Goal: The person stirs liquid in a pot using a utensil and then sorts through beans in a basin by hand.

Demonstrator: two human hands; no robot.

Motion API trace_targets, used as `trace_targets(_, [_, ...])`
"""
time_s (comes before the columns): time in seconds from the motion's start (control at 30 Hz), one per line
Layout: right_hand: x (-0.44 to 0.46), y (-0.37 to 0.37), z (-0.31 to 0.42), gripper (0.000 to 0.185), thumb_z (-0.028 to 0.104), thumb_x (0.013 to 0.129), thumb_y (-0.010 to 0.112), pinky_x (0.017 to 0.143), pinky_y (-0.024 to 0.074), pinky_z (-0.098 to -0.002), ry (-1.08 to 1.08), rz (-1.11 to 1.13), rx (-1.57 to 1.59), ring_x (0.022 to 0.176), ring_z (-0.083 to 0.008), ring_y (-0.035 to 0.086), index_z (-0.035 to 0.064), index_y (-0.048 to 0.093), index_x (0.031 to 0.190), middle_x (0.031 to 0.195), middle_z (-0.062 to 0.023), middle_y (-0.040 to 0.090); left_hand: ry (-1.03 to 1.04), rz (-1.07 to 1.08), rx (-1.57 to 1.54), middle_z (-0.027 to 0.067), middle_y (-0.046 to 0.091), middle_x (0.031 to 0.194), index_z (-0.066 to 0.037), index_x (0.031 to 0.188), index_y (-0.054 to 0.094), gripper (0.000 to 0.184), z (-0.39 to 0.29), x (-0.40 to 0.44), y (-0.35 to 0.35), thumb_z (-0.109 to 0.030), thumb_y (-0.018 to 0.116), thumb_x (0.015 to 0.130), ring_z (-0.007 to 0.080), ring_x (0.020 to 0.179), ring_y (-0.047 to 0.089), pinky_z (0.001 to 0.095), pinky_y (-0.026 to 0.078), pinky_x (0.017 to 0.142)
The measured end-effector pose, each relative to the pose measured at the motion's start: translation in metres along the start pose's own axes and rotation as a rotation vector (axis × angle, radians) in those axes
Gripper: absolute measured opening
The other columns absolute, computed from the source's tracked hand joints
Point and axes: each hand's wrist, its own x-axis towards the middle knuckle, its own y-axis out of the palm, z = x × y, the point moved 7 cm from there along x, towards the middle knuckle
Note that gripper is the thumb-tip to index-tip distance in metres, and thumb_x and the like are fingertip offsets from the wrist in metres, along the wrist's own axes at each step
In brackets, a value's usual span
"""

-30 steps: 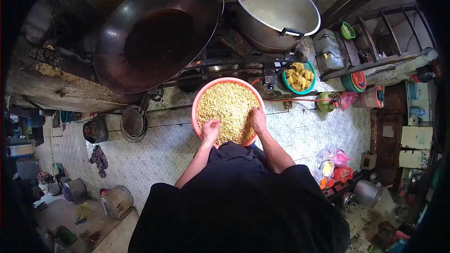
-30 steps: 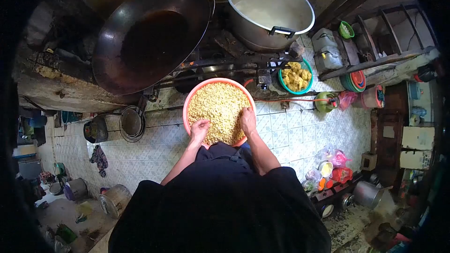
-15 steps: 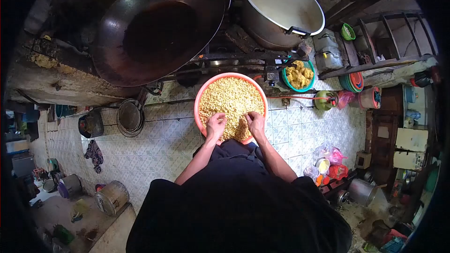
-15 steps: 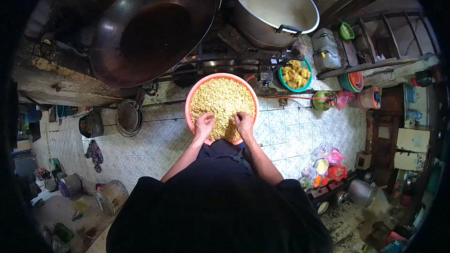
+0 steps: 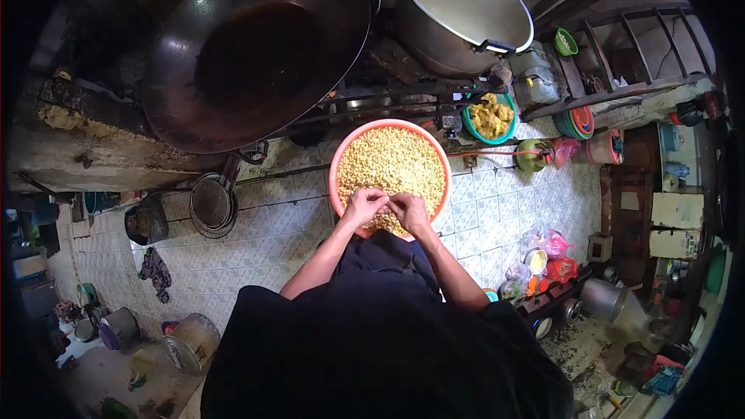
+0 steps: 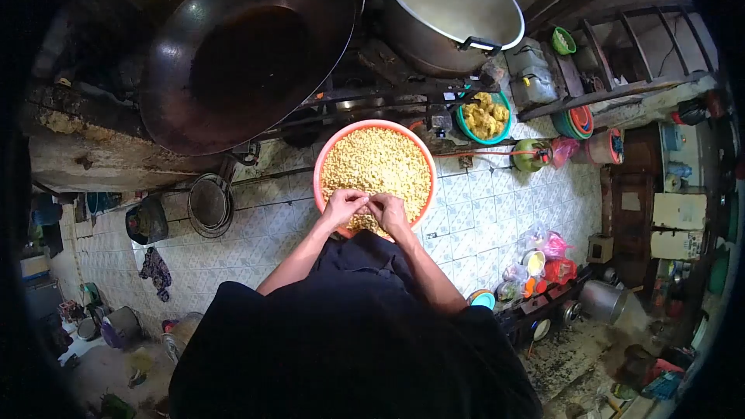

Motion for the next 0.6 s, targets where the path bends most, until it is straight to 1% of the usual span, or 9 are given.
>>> trace_targets(0.07, [0.000,0.009,0.000,0.016,0.016,0.080,0.064,0.059,0.0485,-0.0309,0.129,0.052,0.104,0.064,-0.0231,0.063,0.0015,0.065,0.086,0.073,-0.0167,0.064,-0.023,-0.016,0.008,0.0063,0.063,0.075,0.004,0.090,0.061,0.011,0.003,0.003,-0.011,-0.004,0.060,0.083,0.0102,0.062,0.058,0.0230,0.050,0.057])
trace_targets(0.13, [0.000,0.013,0.005,0.014,0.014,0.078,0.064,0.057,0.0475,-0.0328,-0.036,-0.038,0.038,0.061,-0.0249,0.062,0.0014,0.065,0.086,0.071,-0.0172,0.063,0.014,-0.075,-0.059,0.0063,0.063,0.075,0.003,0.090,0.061,0.011,0.006,0.005,-0.021,-0.003,0.061,0.082,0.0103,0.062,0.058,0.0227,0.049,0.055])
trace_targets(0.27, [0.012,0.007,0.000,0.018,0.013,0.074,0.065,0.060,0.0460,-0.0360,0.096,-0.021,-0.121,0.065,-0.0301,0.059,0.0018,0.064,0.088,0.070,-0.0187,0.059,-0.004,-0.180,-0.041,0.0064,0.064,0.075,0.002,0.089,0.061,0.011,0.010,0.005,-0.028,-0.003,0.063,0.079,0.0101,0.062,0.058,0.0219,0.049,0.055])
trace_targets(0.37, [0.037,0.004,-0.018,0.020,0.013,0.074,0.064,0.064,0.0458,-0.0378,0.117,-0.055,-0.243,0.073,-0.0323,0.058,0.0028,0.063,0.091,0.072,-0.0183,0.056,-0.059,-0.196,0.426,0.0107,0.067,0.079,-0.003,0.083,0.062,0.012,0.010,0.004,-0.032,-0.012,0.065,0.074,0.0156,0.068,0.064,0.0290,0.051,0.060])
trace_targets(0.43, [0.051,-0.008,-0.009,0.019,0.012,0.074,0.063,0.068,0.0454,-0.0401,0.022,-0.245,-0.299,0.077,-0.0343,0.054,0.0039,0.062,0.092,0.078,-0.0180,0.055,0.034,-0.256,0.441,0.0105,0.067,0.081,-0.004,0.084,0.063,0.013,0.010,0.004,-0.033,-0.013,0.065,0.074,0.0172,0.069,0.064,0.0303,0.051,0.062])
trace_targets(0.47, [0.056,-0.006,-0.009,0.019,0.012,0.074,0.063,0.068,0.0454,-0.0401,0.010,-0.244,-0.301,0.077,-0.0343,0.054,0.0039,0.062,0.092,0.078,-0.0180,0.055,0.116,-0.311,0.461,0.0103,0.067,0.082,-0.006,0.086,0.063,0.014,0.001,0.000,-0.035,-0.014,0.064,0.074,0.0189,0.070,0.064,0.0315,0.051,0.064])
trace_targets(0.5, [0.062,0.002,-0.011,0.017,0.013,0.075,0.062,0.070,0.0452,-0.0407,0.009,-0.156,-0.311,0.079,-0.0347,0.054,0.0041,0.062,0.090,0.081,-0.0183,0.055,0.046,-0.317,0.499,0.0102,0.067,0.085,-0.007,0.089,0.064,0.016,0.002,-0.002,-0.038,-0.014,0.063,0.075,0.0213,0.075,0.064,0.0328,0.050,0.070])
trace_targets(0.57, [0.072,0.018,-0.017,0.017,0.018,0.076,0.061,0.072,0.0448,-0.0419,-0.055,-0.001,-0.397,0.081,-0.0349,0.054,0.0048,0.062,0.086,0.085,-0.0188,0.054,-0.016,-0.293,0.473,0.0103,0.067,0.087,-0.008,0.090,0.064,0.016,0.000,-0.003,-0.043,-0.014,0.063,0.075,0.0221,0.077,0.064,0.0333,0.050,0.072])
trace_targets(0.6, [0.076,0.023,-0.020,0.017,0.018,0.076,0.061,0.072,0.0448,-0.0419,-0.069,0.001,-0.401,0.081,-0.0349,0.054,0.0048,0.062,0.086,0.085,-0.0188,0.054,-0.082,-0.261,0.453,0.0103,0.066,0.088,-0.009,0.091,0.064,0.017,0.006,-0.002,-0.046,-0.014,0.063,0.075,0.0229,0.080,0.064,0.0338,0.050,0.074])
